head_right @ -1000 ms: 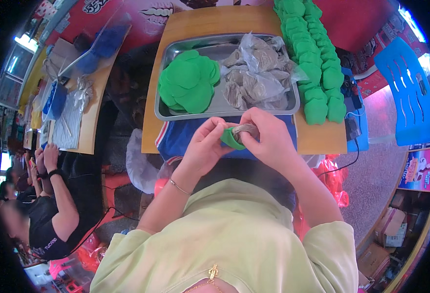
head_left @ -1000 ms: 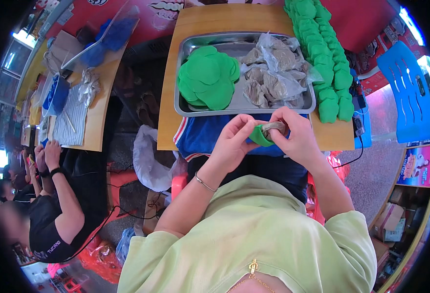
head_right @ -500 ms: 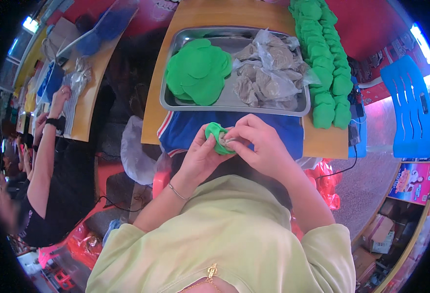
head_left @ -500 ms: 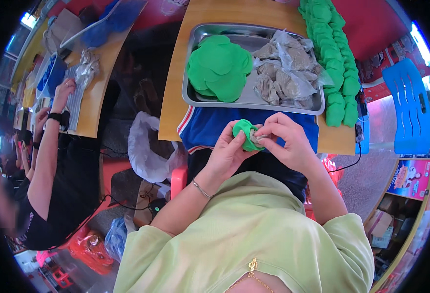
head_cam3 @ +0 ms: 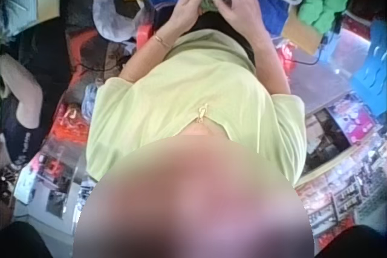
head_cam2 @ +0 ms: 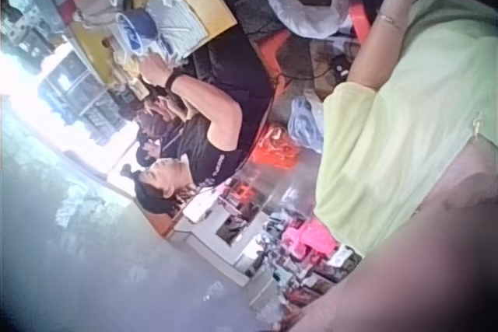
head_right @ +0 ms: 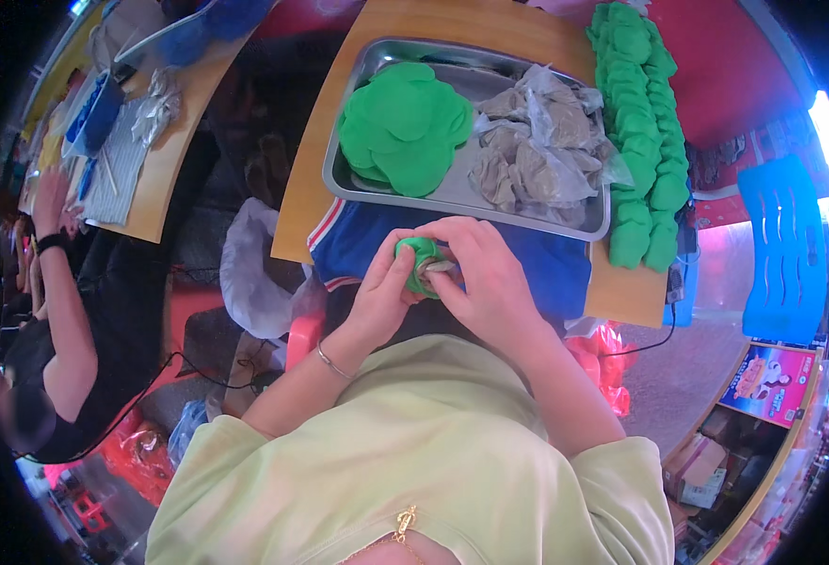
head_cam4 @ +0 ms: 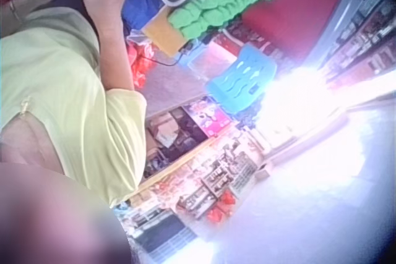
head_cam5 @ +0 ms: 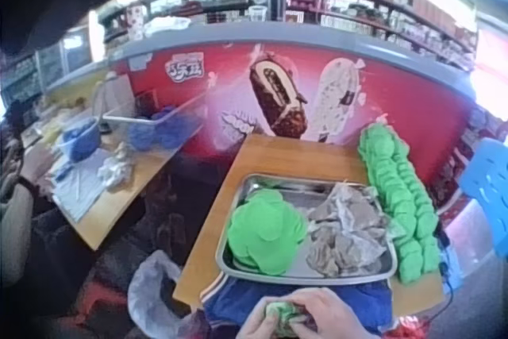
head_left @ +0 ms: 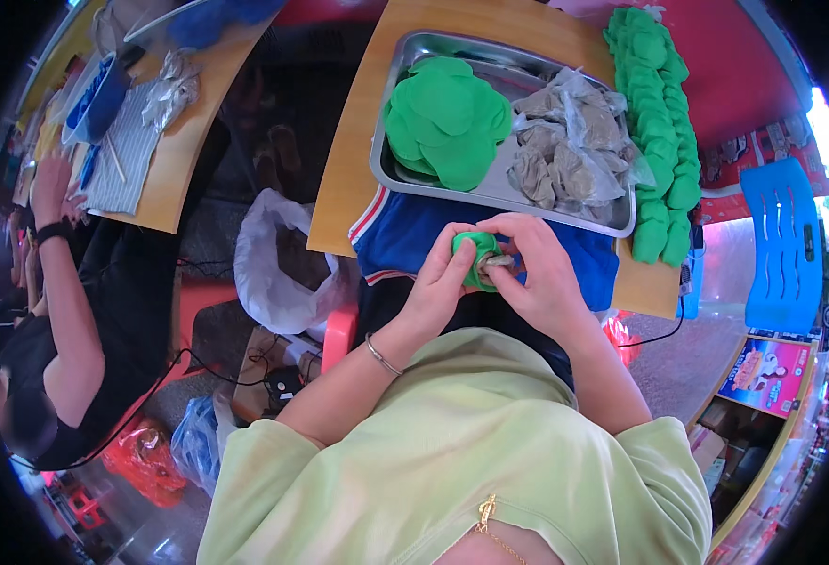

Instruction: Shaping and assembling pieces of green and brown clay or dough into specific shapes using hands and a stick.

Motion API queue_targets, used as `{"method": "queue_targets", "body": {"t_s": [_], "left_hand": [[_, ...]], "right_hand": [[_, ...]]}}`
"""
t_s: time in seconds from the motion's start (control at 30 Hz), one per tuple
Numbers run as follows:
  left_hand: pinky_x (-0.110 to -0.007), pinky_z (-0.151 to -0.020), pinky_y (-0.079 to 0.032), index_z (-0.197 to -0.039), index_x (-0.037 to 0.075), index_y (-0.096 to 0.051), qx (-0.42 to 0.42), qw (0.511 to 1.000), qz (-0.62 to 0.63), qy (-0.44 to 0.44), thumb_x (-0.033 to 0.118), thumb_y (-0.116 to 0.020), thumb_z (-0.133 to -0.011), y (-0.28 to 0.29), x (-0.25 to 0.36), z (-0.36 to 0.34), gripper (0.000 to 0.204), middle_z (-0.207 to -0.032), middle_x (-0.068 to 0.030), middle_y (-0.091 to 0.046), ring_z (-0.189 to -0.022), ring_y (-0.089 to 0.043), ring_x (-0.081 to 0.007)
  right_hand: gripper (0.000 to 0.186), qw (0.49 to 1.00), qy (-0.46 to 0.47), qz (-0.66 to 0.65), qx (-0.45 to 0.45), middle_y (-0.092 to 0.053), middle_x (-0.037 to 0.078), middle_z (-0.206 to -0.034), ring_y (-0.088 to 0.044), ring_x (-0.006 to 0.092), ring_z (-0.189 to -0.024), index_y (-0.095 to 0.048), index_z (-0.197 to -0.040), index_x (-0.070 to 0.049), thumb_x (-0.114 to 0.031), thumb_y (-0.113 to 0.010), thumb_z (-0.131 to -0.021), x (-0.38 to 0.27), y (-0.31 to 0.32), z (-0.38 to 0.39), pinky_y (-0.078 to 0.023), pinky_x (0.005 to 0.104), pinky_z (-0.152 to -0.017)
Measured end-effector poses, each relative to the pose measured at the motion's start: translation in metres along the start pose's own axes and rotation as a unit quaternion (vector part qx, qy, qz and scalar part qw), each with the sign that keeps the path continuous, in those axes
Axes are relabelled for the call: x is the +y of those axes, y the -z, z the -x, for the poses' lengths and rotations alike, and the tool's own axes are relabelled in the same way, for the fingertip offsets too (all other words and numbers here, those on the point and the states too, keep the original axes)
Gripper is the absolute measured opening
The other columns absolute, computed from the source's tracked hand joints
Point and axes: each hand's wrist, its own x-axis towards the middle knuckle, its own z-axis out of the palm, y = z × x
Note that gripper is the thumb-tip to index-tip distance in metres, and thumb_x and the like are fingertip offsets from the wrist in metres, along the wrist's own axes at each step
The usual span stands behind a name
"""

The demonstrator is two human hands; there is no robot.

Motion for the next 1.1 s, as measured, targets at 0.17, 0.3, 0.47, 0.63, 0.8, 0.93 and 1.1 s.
{"method": "queue_targets", "body": {"t_s": [0.17,0.3,0.47,0.63,0.8,0.93,1.1], "left_hand": [[-0.030,-0.084,-0.050,-0.115,0.009,-0.043,-0.002,0.996,0.090,0.013,0.028,-0.038,-0.100,-0.004,0.001,-0.003,0.024,-0.108,-0.0045,-0.053,-0.100,-0.057,-0.0128],[-0.031,-0.083,-0.052,-0.123,0.009,-0.039,0.011,0.997,0.069,0.023,0.024,-0.040,-0.099,-0.006,0.002,-0.003,0.028,-0.108,-0.0062,-0.053,-0.100,-0.057,-0.0141],[-0.027,-0.079,-0.052,-0.130,0.010,-0.034,0.026,0.999,0.043,-0.006,0.019,-0.045,-0.097,-0.006,0.002,-0.003,0.036,-0.106,-0.0049,-0.054,-0.097,-0.057,-0.0116],[-0.020,-0.081,-0.042,-0.133,0.007,-0.035,0.008,0.995,-0.096,-0.027,0.019,-0.049,-0.096,-0.003,0.000,-0.001,0.041,-0.106,-0.0039,-0.049,-0.096,-0.048,-0.0061],[-0.021,-0.085,-0.041,-0.137,0.007,-0.037,0.010,0.999,-0.049,-0.017,0.017,-0.052,-0.094,0.001,-0.001,-0.005,0.046,-0.107,-0.0019,-0.047,-0.096,-0.048,-0.0068],[-0.021,-0.084,-0.041,-0.138,0.007,-0.035,0.025,0.999,-0.026,0.002,0.015,-0.054,-0.093,-0.003,-0.003,-0.005,0.049,-0.107,-0.0023,-0.047,-0.096,-0.048,-0.0069],[-0.022,-0.084,-0.041,-0.127,0.006,-0.037,0.011,0.993,-0.083,-0.079,0.013,-0.054,-0.093,-0.004,0.000,-0.004,0.039,-0.104,-0.0037,-0.048,-0.096,-0.049,-0.0086]], "right_hand": [[0.024,0.999,-0.037,-0.028,-0.015,-0.054,0.007,-0.092,-0.056,0.0162,-0.072,-0.056,-0.096,-0.002,0.004,-0.060,-0.074,0.008,0.002,-0.001,-0.046,0.0256,-0.061],[0.021,0.991,-0.117,-0.049,-0.045,-0.055,0.011,-0.092,-0.059,0.0242,-0.077,-0.055,-0.094,-0.001,0.000,-0.061,-0.074,0.010,0.001,0.004,-0.049,0.0319,-0.065],[0.020,0.993,-0.109,-0.048,0.015,-0.054,0.009,-0.084,-0.058,0.0196,-0.071,-0.054,-0.094,-0.001,-0.001,-0.062,-0.076,0.012,-0.002,0.010,-0.047,0.0297,-0.061],[0.017,0.980,-0.167,-0.110,0.006,-0.055,0.006,-0.081,-0.056,0.0111,-0.070,-0.053,-0.096,-0.002,-0.004,-0.062,-0.081,0.019,-0.006,0.013,-0.046,0.0250,-0.059],[0.021,0.889,-0.238,-0.390,-0.047,-0.058,0.003,-0.087,-0.055,0.0090,-0.071,-0.052,-0.106,-0.002,-0.008,-0.059,-0.088,0.027,0.005,0.014,-0.046,0.0228,-0.060],[0.024,0.886,-0.276,-0.364,-0.078,-0.057,0.003,-0.087,-0.057,0.0082,-0.074,-0.052,-0.108,-0.001,-0.008,-0.060,-0.087,0.029,0.008,0.015,-0.047,0.0218,-0.061],[0.027,0.918,-0.247,-0.306,-0.053,-0.058,0.002,-0.085,-0.057,0.0070,-0.073,-0.053,-0.108,-0.001,-0.005,-0.062,-0.083,0.031,0.004,0.015,-0.048,0.0217,-0.062]]}}
